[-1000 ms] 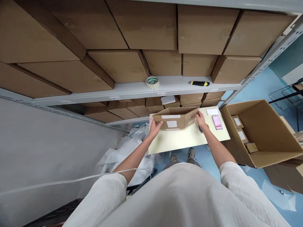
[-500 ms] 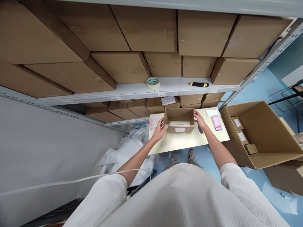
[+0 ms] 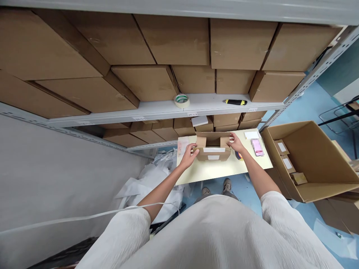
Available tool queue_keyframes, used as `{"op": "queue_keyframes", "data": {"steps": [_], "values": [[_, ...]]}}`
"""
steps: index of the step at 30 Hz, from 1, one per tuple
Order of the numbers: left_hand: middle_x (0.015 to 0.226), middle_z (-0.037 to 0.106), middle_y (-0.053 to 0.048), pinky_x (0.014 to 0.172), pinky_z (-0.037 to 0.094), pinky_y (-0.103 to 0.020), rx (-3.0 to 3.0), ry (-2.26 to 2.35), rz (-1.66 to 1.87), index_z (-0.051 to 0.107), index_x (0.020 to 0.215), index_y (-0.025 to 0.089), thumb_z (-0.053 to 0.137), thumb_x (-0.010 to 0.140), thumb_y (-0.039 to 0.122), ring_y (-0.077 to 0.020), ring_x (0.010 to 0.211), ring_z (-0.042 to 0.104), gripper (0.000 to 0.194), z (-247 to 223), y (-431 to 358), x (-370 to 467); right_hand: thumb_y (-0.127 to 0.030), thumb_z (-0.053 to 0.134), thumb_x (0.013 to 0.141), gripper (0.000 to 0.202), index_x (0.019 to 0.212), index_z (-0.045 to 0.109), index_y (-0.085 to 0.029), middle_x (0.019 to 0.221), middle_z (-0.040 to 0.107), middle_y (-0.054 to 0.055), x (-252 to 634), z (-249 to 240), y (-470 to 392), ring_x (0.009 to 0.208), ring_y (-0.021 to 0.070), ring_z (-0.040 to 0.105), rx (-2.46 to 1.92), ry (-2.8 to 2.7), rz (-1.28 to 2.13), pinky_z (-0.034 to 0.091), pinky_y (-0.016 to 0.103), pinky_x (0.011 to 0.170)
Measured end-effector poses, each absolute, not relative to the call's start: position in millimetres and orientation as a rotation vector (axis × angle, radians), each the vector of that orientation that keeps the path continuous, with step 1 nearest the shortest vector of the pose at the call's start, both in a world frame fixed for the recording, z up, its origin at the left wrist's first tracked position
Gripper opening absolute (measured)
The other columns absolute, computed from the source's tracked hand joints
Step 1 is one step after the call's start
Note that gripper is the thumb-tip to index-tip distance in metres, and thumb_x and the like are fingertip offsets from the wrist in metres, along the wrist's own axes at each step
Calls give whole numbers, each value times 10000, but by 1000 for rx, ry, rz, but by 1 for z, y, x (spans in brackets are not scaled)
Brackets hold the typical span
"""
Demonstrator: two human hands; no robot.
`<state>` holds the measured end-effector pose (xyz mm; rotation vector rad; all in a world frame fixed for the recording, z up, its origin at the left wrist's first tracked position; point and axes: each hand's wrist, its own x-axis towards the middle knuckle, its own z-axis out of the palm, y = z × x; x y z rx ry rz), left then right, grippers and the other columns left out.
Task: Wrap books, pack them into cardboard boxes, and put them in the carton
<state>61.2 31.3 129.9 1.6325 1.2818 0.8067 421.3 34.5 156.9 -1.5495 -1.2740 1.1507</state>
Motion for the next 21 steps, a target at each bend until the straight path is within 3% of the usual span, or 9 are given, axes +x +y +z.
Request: {"op": "queue_keyframes", "data": {"steps": [3,6,9,12,15,21], "values": [[1536,548,-149,1028,589,-398,1563,1352,845,448,1594,266,628,1026,419,-244,1253,645,615,128,33,63,-433,693,845,580,1413,627,-332,1499,630,101,423,168,32,1289,315,624,-1489,-1224,1258,601,510,986],[1586,527,-152,1008,592,-381,1581,1391,823,343,1688,297,620,1022,390,-241,1239,651,727,129,34,66,-533,621,939,416,1279,694,-304,1467,661,88,423,175,29,1303,311,614,-1496,-1210,1315,583,482,985],[1665,478,-140,1080,571,-394,1659,1364,763,373,1700,313,561,1060,416,-273,1393,596,675,131,35,67,-617,695,890,465,1196,693,-267,1374,699,94,419,173,25,1174,287,648,-1552,-1246,1314,583,452,956],[1725,454,-107,1246,461,-438,1701,1308,697,427,1688,304,491,1099,440,-295,1577,456,608,130,38,67,-603,780,806,544,1222,652,-276,1444,657,92,415,165,24,1124,266,652,-1539,-1324,1267,585,441,954],[1762,433,-65,1322,369,-449,1667,1287,658,410,1707,311,474,1111,481,-294,1621,415,623,127,42,67,-608,767,807,550,1238,636,-292,1495,627,89,412,158,25,1193,275,638,-1534,-1384,1174,568,460,1024],[1761,438,-47,1325,373,-436,1669,1260,739,418,1711,326,534,1093,519,-289,1630,414,658,121,48,75,-562,721,846,480,1226,618,-287,1472,646,91,417,149,29,1266,279,631,-1518,-1366,1089,483,481,1164]]}}
